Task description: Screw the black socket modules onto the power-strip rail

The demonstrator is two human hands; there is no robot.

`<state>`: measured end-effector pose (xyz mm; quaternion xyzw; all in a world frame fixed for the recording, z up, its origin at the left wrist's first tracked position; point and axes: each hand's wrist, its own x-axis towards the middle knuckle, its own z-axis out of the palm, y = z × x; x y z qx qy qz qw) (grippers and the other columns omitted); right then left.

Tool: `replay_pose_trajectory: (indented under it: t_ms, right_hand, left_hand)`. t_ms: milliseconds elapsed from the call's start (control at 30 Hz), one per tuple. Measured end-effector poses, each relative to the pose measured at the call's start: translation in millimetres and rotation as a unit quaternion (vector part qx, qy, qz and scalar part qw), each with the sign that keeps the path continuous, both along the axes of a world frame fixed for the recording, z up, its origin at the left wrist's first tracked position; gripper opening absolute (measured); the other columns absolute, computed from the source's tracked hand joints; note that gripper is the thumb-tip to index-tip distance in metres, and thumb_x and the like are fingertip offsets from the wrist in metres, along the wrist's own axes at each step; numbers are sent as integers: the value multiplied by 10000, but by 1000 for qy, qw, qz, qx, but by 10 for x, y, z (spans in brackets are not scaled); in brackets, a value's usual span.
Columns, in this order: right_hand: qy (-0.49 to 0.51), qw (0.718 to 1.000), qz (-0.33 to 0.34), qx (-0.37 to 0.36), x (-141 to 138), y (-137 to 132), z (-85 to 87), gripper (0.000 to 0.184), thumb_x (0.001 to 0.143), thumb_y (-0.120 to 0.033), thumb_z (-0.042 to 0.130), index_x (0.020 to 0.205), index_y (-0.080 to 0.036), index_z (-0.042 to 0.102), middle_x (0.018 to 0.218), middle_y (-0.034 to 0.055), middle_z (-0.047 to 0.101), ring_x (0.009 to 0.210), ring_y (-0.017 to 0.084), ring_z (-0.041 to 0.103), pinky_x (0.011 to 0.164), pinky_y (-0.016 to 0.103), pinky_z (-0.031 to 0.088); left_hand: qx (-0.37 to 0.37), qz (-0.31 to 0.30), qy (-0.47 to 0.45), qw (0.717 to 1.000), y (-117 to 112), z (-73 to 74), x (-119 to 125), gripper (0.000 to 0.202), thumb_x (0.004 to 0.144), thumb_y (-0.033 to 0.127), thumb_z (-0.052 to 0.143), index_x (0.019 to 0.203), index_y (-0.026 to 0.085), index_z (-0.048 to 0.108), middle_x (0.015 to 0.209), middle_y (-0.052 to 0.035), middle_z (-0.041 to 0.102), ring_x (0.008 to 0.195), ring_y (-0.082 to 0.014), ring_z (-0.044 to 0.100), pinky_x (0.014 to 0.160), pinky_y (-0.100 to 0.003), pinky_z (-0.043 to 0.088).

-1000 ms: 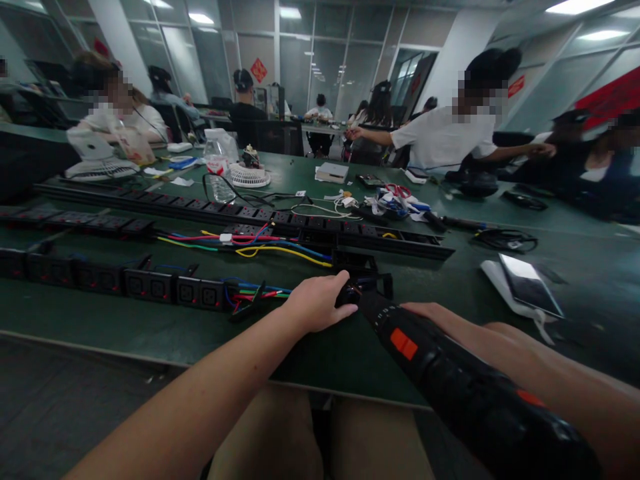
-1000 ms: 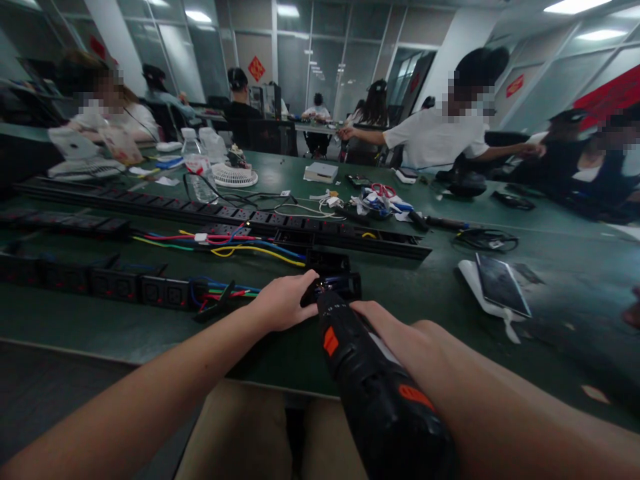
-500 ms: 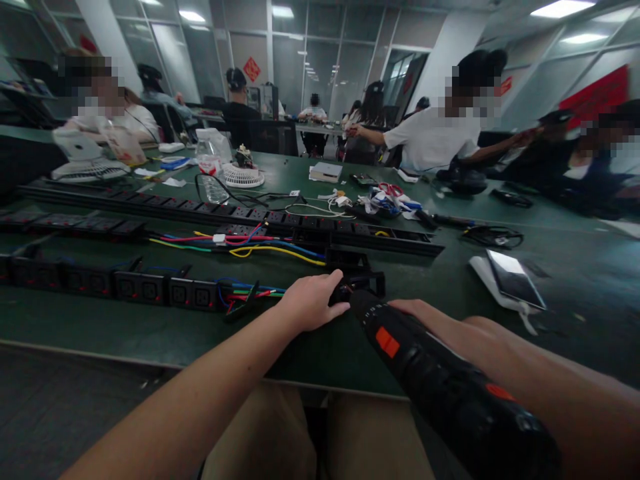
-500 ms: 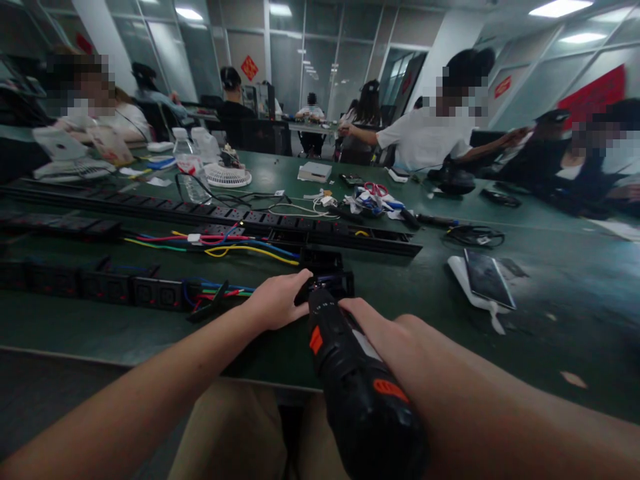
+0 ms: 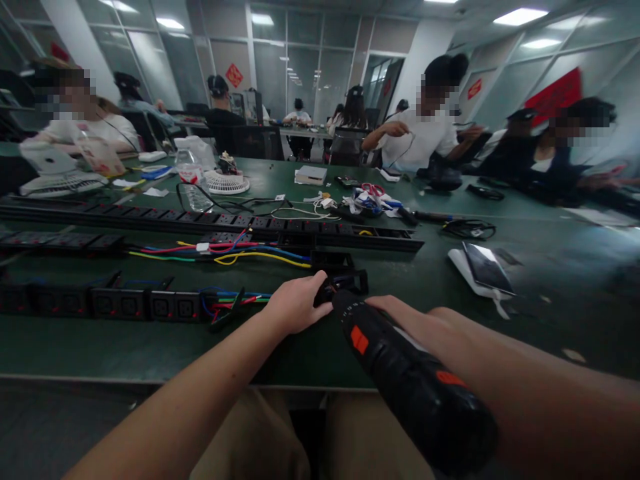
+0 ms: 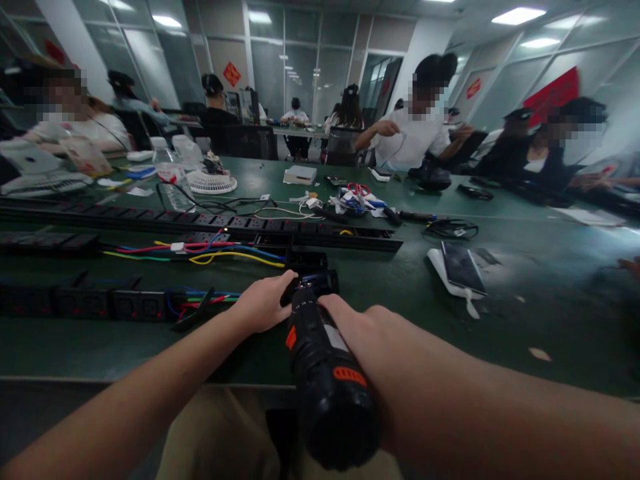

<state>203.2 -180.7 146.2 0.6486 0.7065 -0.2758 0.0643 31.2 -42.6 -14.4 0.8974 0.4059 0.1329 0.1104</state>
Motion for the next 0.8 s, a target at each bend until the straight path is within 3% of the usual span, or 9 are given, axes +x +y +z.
replay_pose_trajectory:
  t_ms: [100, 200, 400, 800]
  right_hand:
    - [6, 1000, 15, -26, 3, 20, 18, 643, 733, -181, 764, 1281, -288, 445, 924, -13, 623, 794, 213, 640, 694, 312, 502]
    - [6, 999, 39, -10, 18, -4, 11, 591, 717, -182, 772, 1219, -264, 471, 915, -5, 602, 790, 218, 617, 738, 335, 507]
    - [15, 998, 57, 21, 70, -25, -76, 562, 723, -221, 776, 1187, -255, 461, 886, -6, 598, 744, 208, 611, 685, 311, 500]
    - [1, 999, 52, 4, 50, -37, -60, 568, 723, -223, 765, 1203, -251, 462, 889, 18, 589, 750, 228, 607, 661, 311, 491]
  left_hand:
    - [0, 1, -3, 1000, -9, 6, 10, 405, 884, 395, 572, 1234, 234, 448, 1098, -83, 684, 966, -279, 680, 768, -344, 527]
    - [-1, -2, -4, 1000, -13, 8, 16, 401, 884, 396, 565, 1231, 234, 447, 1111, -90, 682, 966, -283, 680, 759, -348, 528]
    - [-10, 10, 7, 1000, -16, 24, 25, 423, 888, 404, 568, 1251, 231, 438, 1131, -99, 681, 989, -281, 677, 787, -348, 528]
    - [-10, 8, 1, 1000, -4, 0, 21, 428, 878, 397, 578, 1250, 234, 445, 1126, -97, 681, 986, -286, 677, 781, -346, 522]
